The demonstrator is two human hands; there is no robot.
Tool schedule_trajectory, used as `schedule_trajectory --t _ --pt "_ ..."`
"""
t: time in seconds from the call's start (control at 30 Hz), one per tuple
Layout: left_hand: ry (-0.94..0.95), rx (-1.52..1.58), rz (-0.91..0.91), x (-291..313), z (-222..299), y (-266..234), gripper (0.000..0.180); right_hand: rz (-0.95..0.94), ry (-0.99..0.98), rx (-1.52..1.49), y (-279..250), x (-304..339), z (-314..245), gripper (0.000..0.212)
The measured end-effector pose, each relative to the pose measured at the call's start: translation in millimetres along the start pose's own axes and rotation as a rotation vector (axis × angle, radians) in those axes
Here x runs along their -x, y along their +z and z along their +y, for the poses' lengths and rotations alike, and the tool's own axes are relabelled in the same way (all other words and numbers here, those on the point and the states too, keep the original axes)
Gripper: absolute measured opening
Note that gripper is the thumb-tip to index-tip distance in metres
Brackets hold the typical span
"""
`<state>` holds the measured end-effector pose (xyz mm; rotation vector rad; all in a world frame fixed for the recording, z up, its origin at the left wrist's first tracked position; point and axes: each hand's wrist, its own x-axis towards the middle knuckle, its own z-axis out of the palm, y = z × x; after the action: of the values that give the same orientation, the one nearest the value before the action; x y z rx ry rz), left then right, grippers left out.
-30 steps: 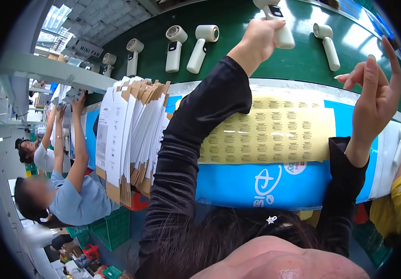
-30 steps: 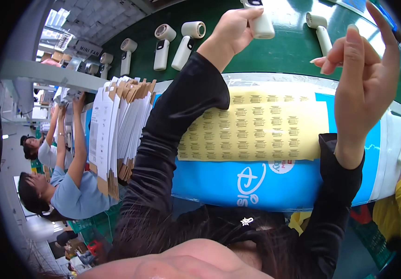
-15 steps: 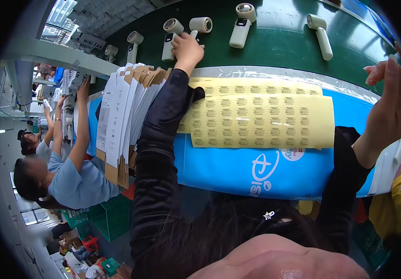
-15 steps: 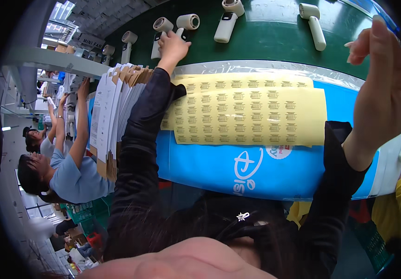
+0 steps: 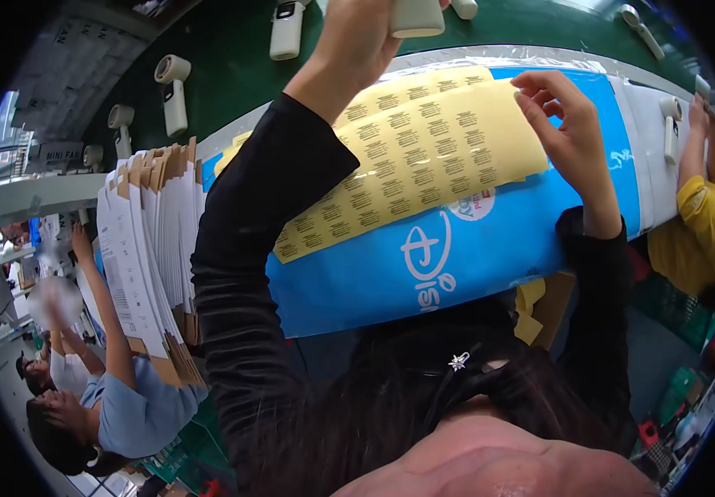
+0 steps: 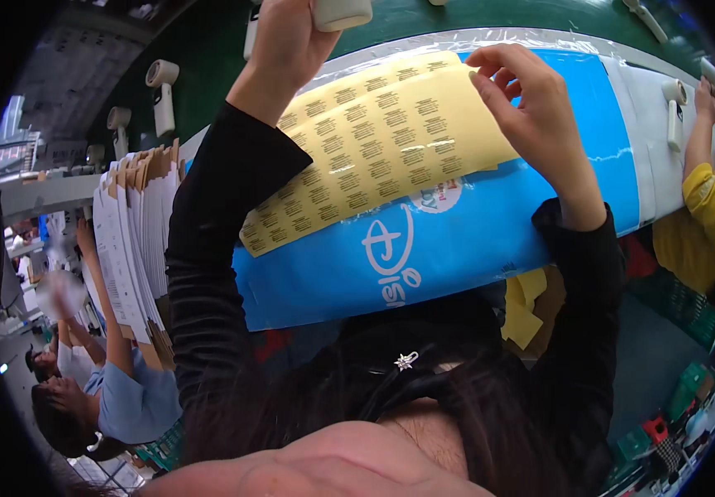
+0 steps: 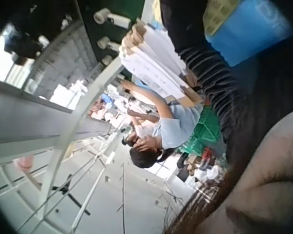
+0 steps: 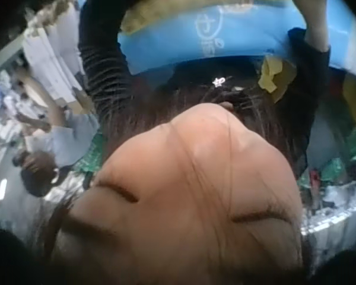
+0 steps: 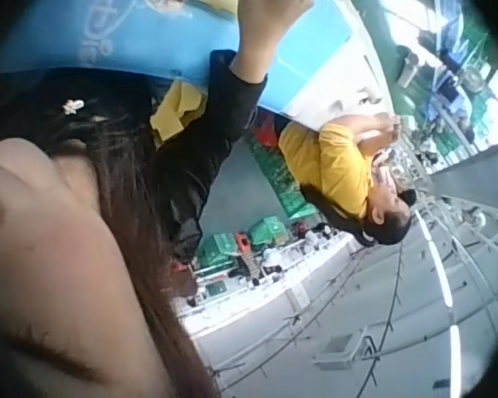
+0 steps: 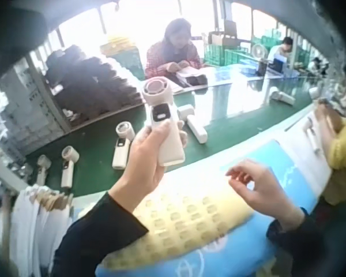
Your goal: Applying labels to the bottom of plastic containers and subsequently folding and assembling cardboard boxes.
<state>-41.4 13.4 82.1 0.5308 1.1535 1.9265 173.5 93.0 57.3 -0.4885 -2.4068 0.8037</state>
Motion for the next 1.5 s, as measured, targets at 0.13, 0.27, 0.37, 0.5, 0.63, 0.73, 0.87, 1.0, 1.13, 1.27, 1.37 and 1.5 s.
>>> schedule_trajectory --t 0.13,0.27,0.37,0.5,0.63,0.73,0.87,1.0,1.13,1.27,1.37,1.5 --pt "0.023 -0.012 -0.114 8.7 -50.3 26.2 0.029 -0.013 0.041 0.001 23.7 13.5 4.7 0.01" --pt "0.092 -0.059 -0.149 -0.1 -80.2 14.9 0.028 -0.03 0.079 0.008 39.5 11.7 6.2 0.009" --pt "0.105 -0.071 -0.146 -6.6 -91.3 9.2 0.028 -0.034 0.099 0.031 47.6 11.0 5.4 0.009" --pt "0.122 -0.074 -0.13 -7.5 -97.8 7.9 0.027 -0.035 0.072 0.077 57.3 8.8 7.2 0.01" --pt "0.133 -0.063 -0.118 -6.3 -99.7 8.9 0.027 -0.024 0.015 0.224 60.1 10.4 6.5 0.013" --pt "0.149 -0.079 -0.114 -5.5 -99.2 6.9 0.027 0.016 0.013 0.174 60.5 13.7 4.4 0.011" --pt "0.149 -0.076 -0.103 -4.1 -100.3 3.0 0.028 0.02 0.011 0.097 59.1 20.2 6.4 0.011" --pt "0.147 -0.059 -0.099 -5.0 -101.3 0.3 0.028 -0.068 0.027 0.024 51.9 23.1 12.6 0.019" --pt "0.115 -0.055 -0.12 -5.4 -83.5 1.2 0.028 0.041 -0.013 -0.201 31.3 2.7 5.4 0.026" --pt "0.031 0.075 -0.156 -5.5 -28.4 7.5 0.029 0.099 -0.251 -0.166 -9.9 -42.9 -22.6 0.027" --pt "-0.116 0.33 -0.136 -4.4 20.2 16.5 0.029 0.096 -0.326 -0.296 -19.0 -63.6 -54.3 0.02" --pt "-0.24 0.565 -0.09 21.5 63.2 19.0 0.03 0.091 -0.32 -0.645 -14.0 -81.0 -85.6 0.014"
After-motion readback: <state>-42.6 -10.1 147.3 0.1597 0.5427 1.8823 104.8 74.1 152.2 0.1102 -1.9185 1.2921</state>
